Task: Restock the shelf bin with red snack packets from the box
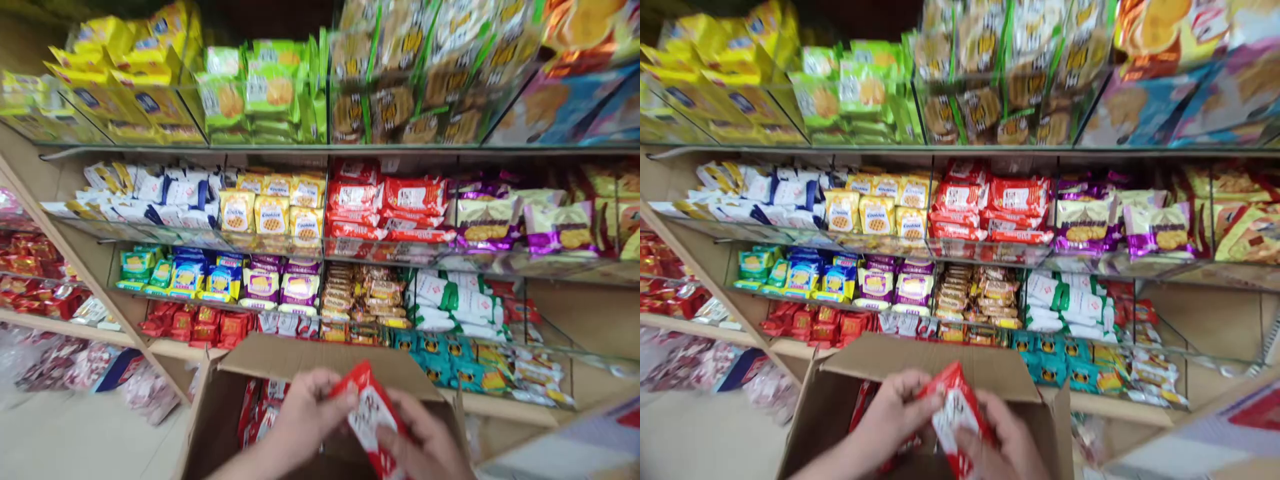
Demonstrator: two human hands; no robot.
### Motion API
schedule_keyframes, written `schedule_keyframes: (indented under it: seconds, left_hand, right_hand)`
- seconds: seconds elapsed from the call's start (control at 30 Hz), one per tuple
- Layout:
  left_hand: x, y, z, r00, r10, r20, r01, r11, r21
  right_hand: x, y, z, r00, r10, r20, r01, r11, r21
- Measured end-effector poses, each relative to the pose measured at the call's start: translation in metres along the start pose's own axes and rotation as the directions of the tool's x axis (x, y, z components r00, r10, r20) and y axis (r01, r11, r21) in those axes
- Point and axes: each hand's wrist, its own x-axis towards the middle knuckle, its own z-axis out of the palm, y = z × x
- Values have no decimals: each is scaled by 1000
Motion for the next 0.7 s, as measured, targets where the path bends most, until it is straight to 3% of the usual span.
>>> schedule_keyframes:
  seconds: [0.13, 0.27, 0.37, 0.47, 0.57, 0.7]
  left_hand:
    - [23, 24, 19, 979, 203, -12, -199, 940, -277]
    - [28, 29, 31, 983, 180, 45, -161, 948, -273]
    - [29, 25, 32, 983, 182, -11, -177, 941, -289]
    - [31, 21, 27, 969, 231, -83, -245, 928, -282]
    - [33, 19, 20, 967, 249, -46, -252, 929, -269]
    - [34, 18, 15, 960, 275, -52, -279, 923, -265]
  right_hand:
    - [3, -21, -1, 977, 70, -202, -35, 985, 170]
    - [20, -17, -7, 921, 44, -386, 7, 992, 129]
    - [23, -11, -6, 931, 18, -364, 30, 992, 124]
    - [21, -12, -5, 971, 21, -236, 20, 985, 172]
    - [20, -14, -2, 990, 22, -138, 5, 982, 187]
    - [24, -9, 4, 956, -98, -278, 148, 975, 163]
